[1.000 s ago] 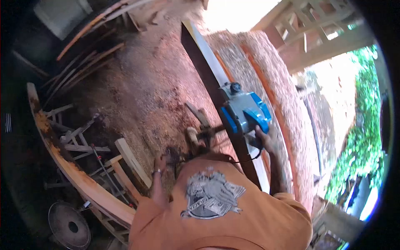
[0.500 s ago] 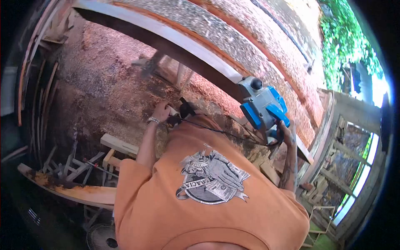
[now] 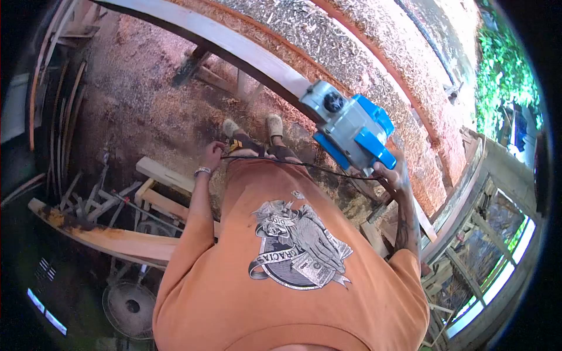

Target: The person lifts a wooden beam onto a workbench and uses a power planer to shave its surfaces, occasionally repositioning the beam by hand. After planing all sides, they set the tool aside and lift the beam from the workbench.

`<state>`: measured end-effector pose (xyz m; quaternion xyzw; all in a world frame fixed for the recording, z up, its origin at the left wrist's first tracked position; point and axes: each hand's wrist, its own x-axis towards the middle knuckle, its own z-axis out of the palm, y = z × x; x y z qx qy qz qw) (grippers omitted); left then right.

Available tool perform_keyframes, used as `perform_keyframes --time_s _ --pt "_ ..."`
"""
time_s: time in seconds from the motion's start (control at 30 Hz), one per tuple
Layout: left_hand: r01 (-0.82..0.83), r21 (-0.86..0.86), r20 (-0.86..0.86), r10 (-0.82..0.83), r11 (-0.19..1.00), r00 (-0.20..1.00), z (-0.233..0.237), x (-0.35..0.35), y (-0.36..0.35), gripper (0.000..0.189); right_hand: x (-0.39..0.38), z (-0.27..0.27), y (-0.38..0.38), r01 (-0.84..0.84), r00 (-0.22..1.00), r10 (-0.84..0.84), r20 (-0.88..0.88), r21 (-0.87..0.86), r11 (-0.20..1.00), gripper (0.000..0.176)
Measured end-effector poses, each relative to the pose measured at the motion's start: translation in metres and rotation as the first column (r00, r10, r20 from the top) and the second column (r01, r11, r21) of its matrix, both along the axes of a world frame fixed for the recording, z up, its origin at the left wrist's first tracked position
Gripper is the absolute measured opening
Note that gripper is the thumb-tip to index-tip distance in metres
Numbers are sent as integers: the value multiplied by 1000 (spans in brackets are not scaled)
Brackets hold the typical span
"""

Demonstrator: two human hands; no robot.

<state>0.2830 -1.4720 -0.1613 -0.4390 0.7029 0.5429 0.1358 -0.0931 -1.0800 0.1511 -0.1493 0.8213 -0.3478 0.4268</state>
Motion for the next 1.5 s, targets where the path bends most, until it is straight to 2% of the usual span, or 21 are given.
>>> perform_keyframes --time_s 0.03,0.07,0.27,0.37,0.47,0.57,0.67,0.8,0.87,0.9,0.93,1.03,1.07,1.17,1.2,1.3,1.33,1.37,1.43,1.47,1.5 --pt "-47 9 -1 47 999 999 5 2 -1 28 -7 1 -15 -16 1000 16 15 -19 1000 55" --pt "28 -66 123 -20 997 992 10 4 -5 28 -17 -2 -27 -108 993 109 -37 14 994 55" --pt "-173 -134 77 185 976 980 -46 62 -21 25 -28 -4 -150 -175 984 172 -45 -76 982 55" --pt "-240 -41 165 243 970 956 -52 63 -55 27 -32 -9 -208 -211 976 208 -65 -40 977 57" --pt "-196 -68 166 205 978 965 -43 53 -101 28 -32 -10 -265 -221 974 218 -59 -49 974 55" --pt "-346 -16 127 345 938 930 -94 72 -143 29 -37 -12 -316 -248 969 248 -9 -55 967 51" --pt "-371 26 130 365 928 922 -104 71 -195 25 -35 -1 -373 -248 968 247 -30 -23 968 42" --pt "-340 79 103 331 937 938 -73 49 -259 20 -39 -6 -432 -275 961 274 -27 -64 959 41" --pt "-245 40 151 236 969 960 -74 51 -275 21 -37 -13 -468 -229 972 225 -63 -72 971 53" --pt "-306 86 178 287 948 941 -83 59 -278 21 -36 -17 -488 -211 975 205 -82 -80 974 60" --pt "-367 127 208 337 922 918 -87 63 -283 22 -33 -16 -512 -178 982 172 -73 -98 979 58" --pt "-331 8 218 321 944 922 -80 70 -286 24 -40 -19 -568 -241 969 240 -66 -6 971 57" --pt "-397 205 310 325 895 893 -82 73 -293 26 -45 -22 -583 -259 964 258 -62 -23 965 51" --pt "-451 243 389 340 859 857 -73 73 -299 27 -46 -26 -637 -263 964 262 -43 -19 965 47" --pt "-408 248 289 335 878 897 -94 85 -295 27 -43 -25 -660 -239 971 237 -32 -76 968 48" --pt "-525 264 417 395 809 819 -93 88 -300 26 -40 -22 -718 -223 975 224 6 -64 973 50" --pt "-454 236 345 363 859 866 -97 90 -303 26 -40 -21 -736 -233 972 233 3 -29 972 51" --pt "-495 254 340 402 831 850 -101 92 -307 26 -40 -21 -753 -254 967 253 -27 -41 966 51" --pt "-566 295 332 473 770 816 -92 83 -318 26 -40 -23 -787 -291 955 285 -87 -59 955 51" --pt "-527 273 396 405 805 824 -73 70 -334 28 -35 -20 -805 -269 962 263 -76 -82 960 51" --pt "-534 255 394 418 806 819 -68 63 -341 28 -34 -19 -821 -271 961 265 -76 -78 959 51"
